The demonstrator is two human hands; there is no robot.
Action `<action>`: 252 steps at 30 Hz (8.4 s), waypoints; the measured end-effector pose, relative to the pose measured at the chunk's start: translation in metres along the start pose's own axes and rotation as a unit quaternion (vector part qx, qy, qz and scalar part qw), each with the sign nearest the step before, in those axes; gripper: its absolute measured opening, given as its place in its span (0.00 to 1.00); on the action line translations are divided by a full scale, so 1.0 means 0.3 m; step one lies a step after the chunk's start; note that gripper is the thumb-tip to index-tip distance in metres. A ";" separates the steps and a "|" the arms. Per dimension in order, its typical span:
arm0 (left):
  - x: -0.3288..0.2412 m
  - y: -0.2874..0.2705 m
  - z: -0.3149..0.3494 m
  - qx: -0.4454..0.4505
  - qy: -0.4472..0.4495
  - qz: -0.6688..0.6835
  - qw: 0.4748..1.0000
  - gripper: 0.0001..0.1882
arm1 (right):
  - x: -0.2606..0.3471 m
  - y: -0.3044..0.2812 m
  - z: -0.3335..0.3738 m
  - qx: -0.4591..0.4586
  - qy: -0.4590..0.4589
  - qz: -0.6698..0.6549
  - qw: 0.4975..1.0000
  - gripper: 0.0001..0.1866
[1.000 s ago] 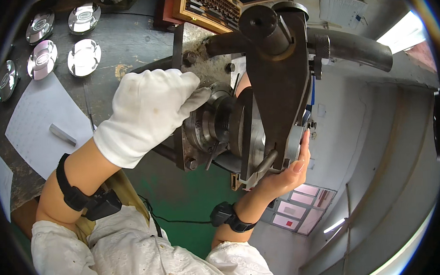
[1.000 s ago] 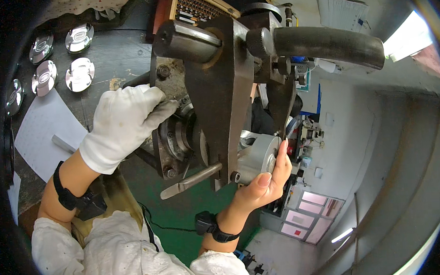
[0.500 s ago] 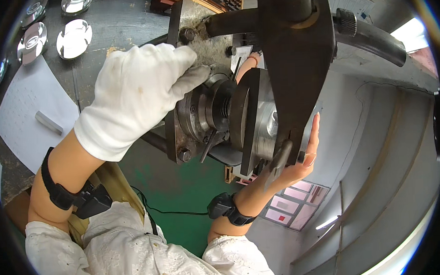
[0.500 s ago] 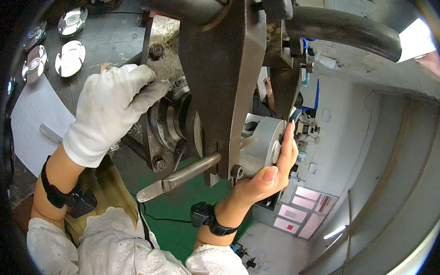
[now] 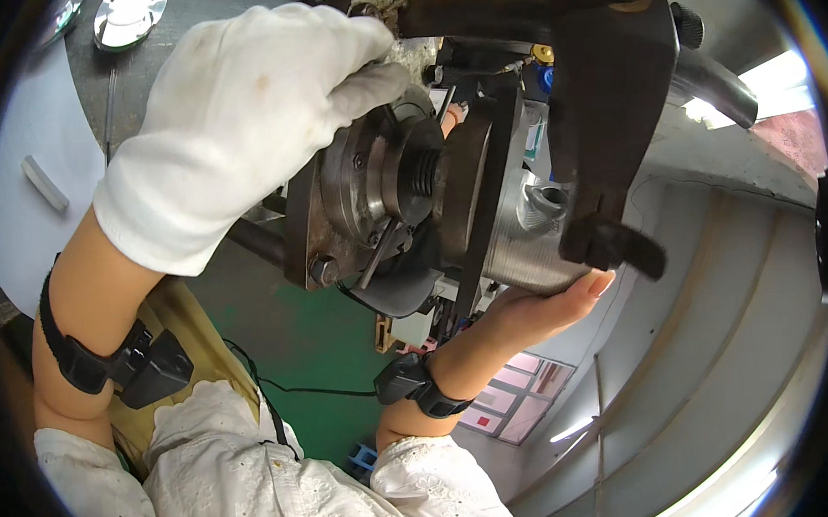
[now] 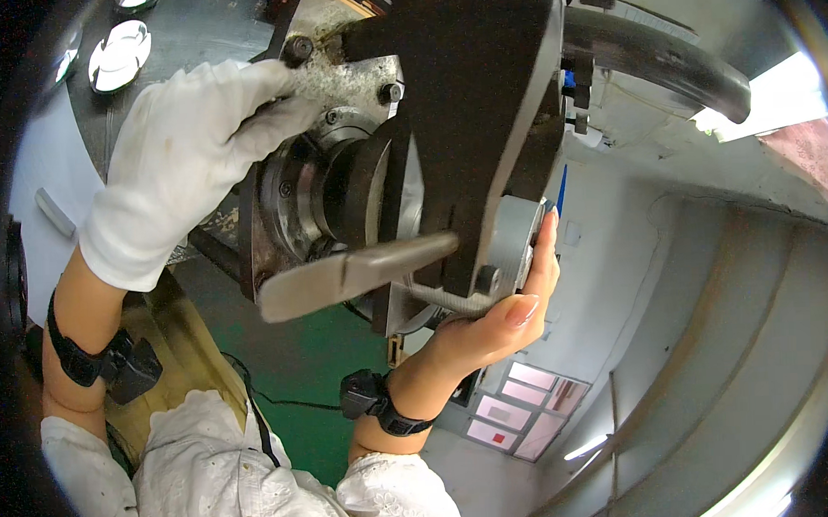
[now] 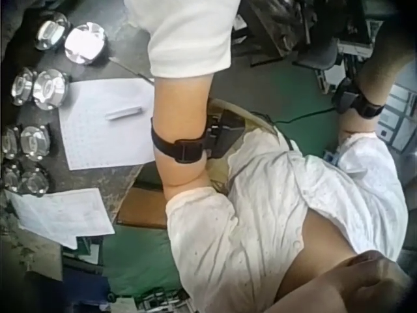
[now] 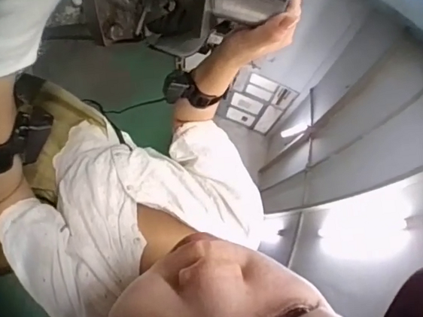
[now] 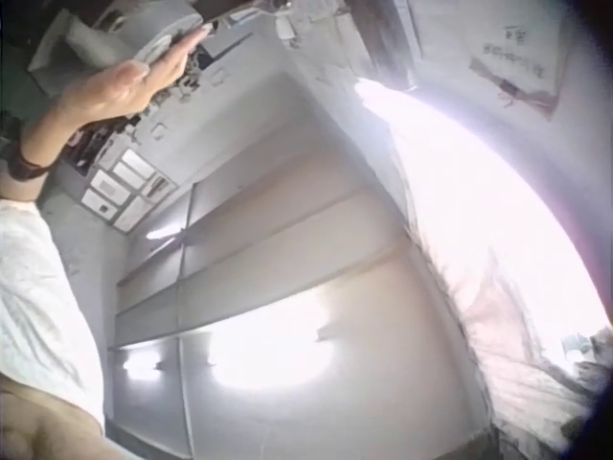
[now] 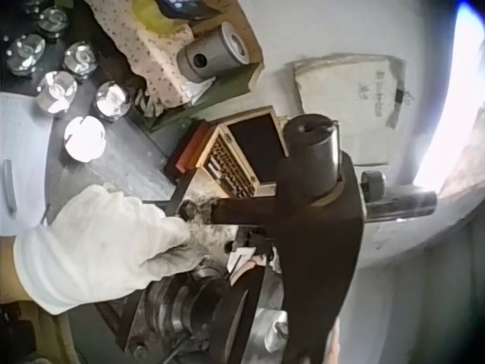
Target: Measuring and inspecting metal pistons using a dial gauge and recording measurements on paper.
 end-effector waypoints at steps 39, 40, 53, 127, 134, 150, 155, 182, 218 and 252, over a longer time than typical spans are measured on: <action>-0.121 -0.019 0.029 -0.053 0.095 -0.291 0.950 0.03 | 0.010 -0.012 -0.001 -0.015 0.064 -0.055 0.996 0.29; -0.095 -0.008 0.035 -0.049 0.069 -0.281 0.956 0.02 | 0.003 -0.010 0.005 -0.016 0.083 -0.081 0.993 0.25; -0.308 0.135 0.254 0.179 0.134 -0.217 0.950 0.04 | -0.018 -0.037 0.018 -0.054 0.115 -0.015 0.992 0.29; -0.192 -0.006 0.170 0.029 0.049 -0.099 0.993 0.04 | 0.011 -0.005 -0.034 -0.003 0.070 0.110 0.992 0.35; -0.177 -0.005 0.143 0.023 0.043 -0.148 0.988 0.05 | 0.029 -0.002 -0.027 -0.002 0.051 0.114 0.992 0.32; -0.153 -0.065 0.128 -0.089 -0.001 -0.004 0.996 0.05 | 0.019 0.027 -0.023 0.011 0.036 0.067 0.997 0.32; -0.427 0.064 0.225 -0.007 0.240 -0.055 0.969 0.11 | 0.018 0.005 -0.028 0.007 0.057 0.076 0.995 0.34; -0.412 0.046 0.228 -0.065 0.238 -0.041 0.968 0.11 | -0.044 0.007 -0.010 0.097 0.016 -0.007 0.995 0.43; -0.404 0.068 0.228 -0.036 0.225 0.001 0.974 0.06 | -0.016 -0.010 -0.023 0.040 0.000 0.137 0.990 0.47; -0.407 0.042 0.213 -0.042 0.218 -0.016 0.975 0.08 | 0.011 0.056 -0.073 0.215 -0.055 -0.044 0.974 0.40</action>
Point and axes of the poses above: each hand's wrist, its own z-axis away from the middle knuckle, its own y-axis out of the palm, x = y × z, the point moved 10 cm from there along -z, towards the middle knuckle, and after that the axes turned 7 degrees about y, right-handed, at the moved point
